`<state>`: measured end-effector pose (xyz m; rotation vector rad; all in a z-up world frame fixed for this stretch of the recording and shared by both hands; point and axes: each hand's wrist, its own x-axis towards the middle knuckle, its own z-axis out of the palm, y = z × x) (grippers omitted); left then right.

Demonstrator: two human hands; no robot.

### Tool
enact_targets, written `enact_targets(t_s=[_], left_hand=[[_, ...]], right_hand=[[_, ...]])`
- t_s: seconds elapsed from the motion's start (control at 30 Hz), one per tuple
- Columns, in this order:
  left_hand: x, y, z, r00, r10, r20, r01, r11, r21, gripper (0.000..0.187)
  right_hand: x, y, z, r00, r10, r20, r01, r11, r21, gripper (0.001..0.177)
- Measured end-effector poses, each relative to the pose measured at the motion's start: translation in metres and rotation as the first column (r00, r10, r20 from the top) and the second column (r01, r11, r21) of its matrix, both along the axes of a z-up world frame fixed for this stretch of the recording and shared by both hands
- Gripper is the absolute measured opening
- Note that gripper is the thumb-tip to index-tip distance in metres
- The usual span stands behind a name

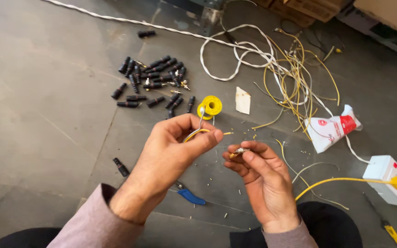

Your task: The person strips the insulation from a yellow wire, twists the exposed strands, and then solders a small black connector onto the wire end using a soldering iron and solder wire.

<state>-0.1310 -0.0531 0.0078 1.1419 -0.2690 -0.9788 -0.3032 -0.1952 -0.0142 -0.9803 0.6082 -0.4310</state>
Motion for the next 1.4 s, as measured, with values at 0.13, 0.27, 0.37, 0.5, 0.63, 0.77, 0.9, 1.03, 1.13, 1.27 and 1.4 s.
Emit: enact_targets(t_s=[0.13,0.27,0.37,0.5,0.63,0.77,0.9,1.03,1.13,1.27,1.4], left_hand=[[-0.007,0.005,0.010,0.998,-0.056,-0.015,0.055,0.998,-0.042,0.010],[-0.008,0.009,0.013,0.993,-0.111,-0.042,0.111,0.994,-0.016,0.011],[-0.009,0.011,0.012,0.989,-0.146,-0.010,0.144,0.982,-0.120,0.007],[-0.010,0.008,0.011,0.979,-0.200,-0.024,0.193,0.966,-0.169,0.008],[-0.010,0.007,0.011,0.968,-0.239,-0.081,0.223,0.959,-0.173,0.012],[-0.009,0.006,0.011,0.958,-0.265,-0.113,0.243,0.953,-0.179,0.017],[-0.010,0.005,0.009,0.952,-0.267,-0.148,0.234,0.950,-0.209,0.016],[-0.013,0.005,0.006,0.951,-0.260,-0.167,0.222,0.951,-0.216,0.017],[-0.014,0.004,0.004,0.952,-0.252,-0.172,0.216,0.955,-0.205,0.017],[-0.017,0.002,0.001,0.961,-0.229,-0.154,0.189,0.953,-0.239,0.016],[-0.019,0.002,0.000,0.970,-0.205,-0.133,0.169,0.956,-0.238,0.015]], right_hand=[[-0.004,-0.001,0.007,0.999,0.005,0.036,-0.007,0.998,0.058,0.021],[-0.008,-0.002,0.007,0.995,0.014,0.096,-0.021,0.998,0.064,0.019],[-0.011,-0.004,0.004,0.993,0.024,0.117,-0.033,0.997,0.076,0.018],[-0.011,-0.003,0.002,0.992,0.057,0.112,-0.068,0.993,0.095,0.017],[-0.012,-0.005,0.001,0.994,0.057,0.092,-0.068,0.990,0.123,0.014],[-0.012,-0.007,0.001,0.992,0.081,0.097,-0.092,0.989,0.116,0.012],[-0.012,-0.009,0.001,0.986,0.105,0.128,-0.119,0.987,0.104,0.011],[-0.012,-0.011,0.002,0.991,0.087,0.100,-0.097,0.990,0.100,0.012],[-0.012,-0.012,0.003,0.995,0.078,0.059,-0.082,0.995,0.054,0.013],[-0.013,-0.011,0.003,0.996,0.060,0.066,-0.063,0.997,0.044,0.013],[-0.012,-0.009,0.004,0.996,0.055,0.069,-0.058,0.998,0.033,0.013]])
